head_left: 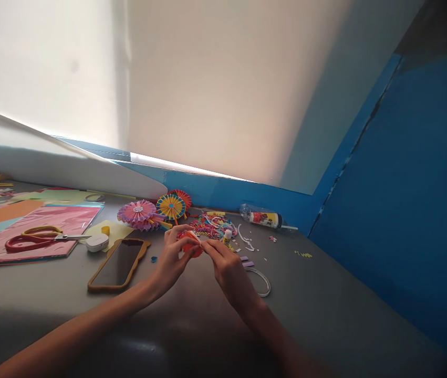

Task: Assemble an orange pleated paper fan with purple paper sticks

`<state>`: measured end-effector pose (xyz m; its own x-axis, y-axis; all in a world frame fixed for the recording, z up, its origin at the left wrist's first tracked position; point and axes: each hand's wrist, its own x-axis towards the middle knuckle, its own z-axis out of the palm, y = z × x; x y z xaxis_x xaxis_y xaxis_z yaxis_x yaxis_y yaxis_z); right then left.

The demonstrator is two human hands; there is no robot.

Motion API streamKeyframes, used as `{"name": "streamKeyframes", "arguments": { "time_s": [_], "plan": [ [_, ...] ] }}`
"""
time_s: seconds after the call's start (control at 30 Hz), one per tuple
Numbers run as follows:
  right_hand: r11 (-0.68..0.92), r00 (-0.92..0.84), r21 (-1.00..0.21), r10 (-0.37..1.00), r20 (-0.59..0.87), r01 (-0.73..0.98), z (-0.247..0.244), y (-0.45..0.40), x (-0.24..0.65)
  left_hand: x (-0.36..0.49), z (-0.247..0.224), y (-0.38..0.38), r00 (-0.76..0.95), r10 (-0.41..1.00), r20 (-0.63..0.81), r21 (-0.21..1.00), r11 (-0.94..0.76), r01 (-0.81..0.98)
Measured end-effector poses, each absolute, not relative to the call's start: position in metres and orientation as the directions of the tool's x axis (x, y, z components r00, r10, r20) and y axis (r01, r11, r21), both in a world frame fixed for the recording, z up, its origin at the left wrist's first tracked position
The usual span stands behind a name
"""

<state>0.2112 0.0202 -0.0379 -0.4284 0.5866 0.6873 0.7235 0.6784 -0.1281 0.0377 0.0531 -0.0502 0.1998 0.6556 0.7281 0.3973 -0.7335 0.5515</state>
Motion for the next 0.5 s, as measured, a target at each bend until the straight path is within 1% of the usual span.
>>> {"name": "streamKeyframes", "arguments": {
  "time_s": [0.07, 0.13, 0.2, 0.37, 0.5],
  "plan": [
    [0.681, -0.471, -0.076, 0.578, 0.666, 0.729, -0.0368, 0.0195, 0.2124, 0.0387, -0.0507, 0.0512, 0.214, 0.628, 0.748, 0.508, -0.75, 0.425],
    [0.682, -0.503, -0.034, 0.571, 0.649, 0.73, -0.0364, 0.0192, 0.2135, 0.0392, -0.0506, 0.0494, 0.222, 0.622, 0.751, 0.488, -0.75, 0.447],
    [0.69, -0.509, -0.041, 0.571, 0.644, 0.722, -0.0364, 0.0192, 0.2144, 0.0393, -0.05, 0.0479, 0.228, 0.632, 0.74, 0.491, -0.741, 0.459],
    [0.736, -0.462, -0.227, 0.602, 0.652, 0.638, -0.0339, 0.0186, 0.216, 0.0385, -0.0486, 0.0476, 0.241, 0.652, 0.719, 0.516, -0.733, 0.443],
    [0.743, -0.426, -0.314, 0.618, 0.661, 0.59, -0.0288, 0.0156, 0.2143, 0.0387, -0.0478, 0.0473, 0.254, 0.655, 0.711, 0.525, -0.736, 0.428]
  ]
}}
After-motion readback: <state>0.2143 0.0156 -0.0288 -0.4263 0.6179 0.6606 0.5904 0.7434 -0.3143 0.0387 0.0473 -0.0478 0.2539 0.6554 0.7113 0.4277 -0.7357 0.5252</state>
